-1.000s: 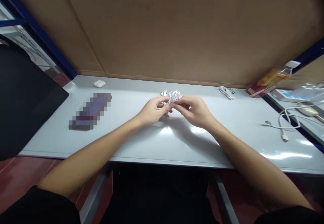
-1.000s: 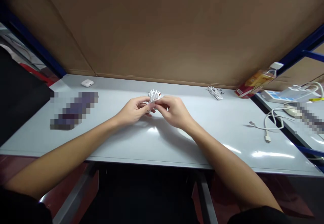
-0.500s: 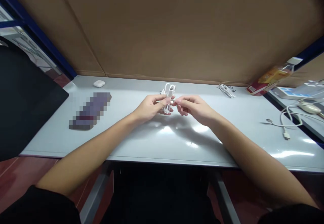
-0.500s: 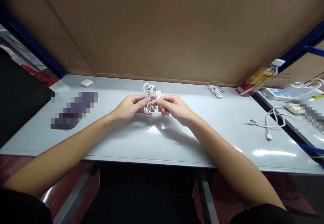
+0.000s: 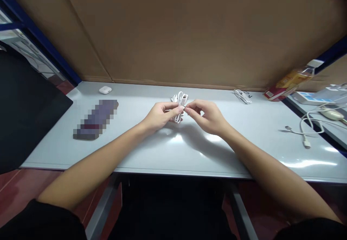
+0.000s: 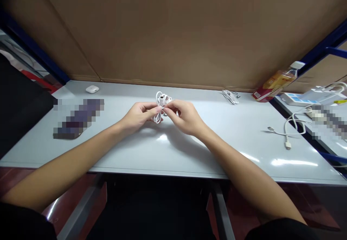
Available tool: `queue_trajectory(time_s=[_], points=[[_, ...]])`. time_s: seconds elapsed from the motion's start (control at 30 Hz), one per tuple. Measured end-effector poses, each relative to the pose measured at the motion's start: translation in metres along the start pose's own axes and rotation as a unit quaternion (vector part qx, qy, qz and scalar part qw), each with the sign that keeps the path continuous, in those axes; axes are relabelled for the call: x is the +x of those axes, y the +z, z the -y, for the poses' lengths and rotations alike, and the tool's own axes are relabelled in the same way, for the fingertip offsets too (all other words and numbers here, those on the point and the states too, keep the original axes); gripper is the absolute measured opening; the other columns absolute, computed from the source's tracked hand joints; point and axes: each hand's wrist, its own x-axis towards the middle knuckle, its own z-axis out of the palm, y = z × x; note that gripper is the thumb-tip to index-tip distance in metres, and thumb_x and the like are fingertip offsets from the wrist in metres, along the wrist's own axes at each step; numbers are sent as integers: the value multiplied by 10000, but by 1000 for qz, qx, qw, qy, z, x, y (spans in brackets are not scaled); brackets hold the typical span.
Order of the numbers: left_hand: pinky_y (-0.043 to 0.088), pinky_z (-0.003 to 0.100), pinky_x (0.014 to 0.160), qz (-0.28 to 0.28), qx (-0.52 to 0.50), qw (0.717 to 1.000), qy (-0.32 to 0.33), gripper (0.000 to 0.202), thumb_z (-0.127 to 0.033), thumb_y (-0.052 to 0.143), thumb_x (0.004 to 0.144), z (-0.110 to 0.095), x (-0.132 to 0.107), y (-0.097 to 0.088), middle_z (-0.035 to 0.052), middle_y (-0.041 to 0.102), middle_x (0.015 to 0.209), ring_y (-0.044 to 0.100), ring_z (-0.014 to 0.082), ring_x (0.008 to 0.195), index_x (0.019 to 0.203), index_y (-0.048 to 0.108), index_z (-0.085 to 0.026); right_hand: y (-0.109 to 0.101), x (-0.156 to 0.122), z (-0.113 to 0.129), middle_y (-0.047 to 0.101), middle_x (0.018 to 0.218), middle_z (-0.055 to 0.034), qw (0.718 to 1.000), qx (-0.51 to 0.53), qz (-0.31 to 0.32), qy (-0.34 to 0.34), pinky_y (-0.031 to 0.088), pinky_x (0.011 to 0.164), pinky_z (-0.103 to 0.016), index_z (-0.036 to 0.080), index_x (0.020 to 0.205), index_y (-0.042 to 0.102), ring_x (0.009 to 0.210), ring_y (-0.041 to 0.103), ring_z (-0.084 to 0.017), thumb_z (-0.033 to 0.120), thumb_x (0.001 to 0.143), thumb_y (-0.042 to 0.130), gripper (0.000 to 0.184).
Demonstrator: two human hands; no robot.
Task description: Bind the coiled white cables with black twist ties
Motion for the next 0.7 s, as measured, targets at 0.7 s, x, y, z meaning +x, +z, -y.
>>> queue_trajectory(time_s=[0.7], points=[[570, 356, 914, -11, -157, 987, -16, 382, -416, 790, 901, 8, 3, 6, 102, 725, 1207, 703, 188, 981, 1186, 732, -170, 15, 0, -2, 731, 801, -33, 981, 174, -19, 87, 464, 677, -303, 192, 829, 741, 708, 611, -156, 489, 903, 730, 307]])
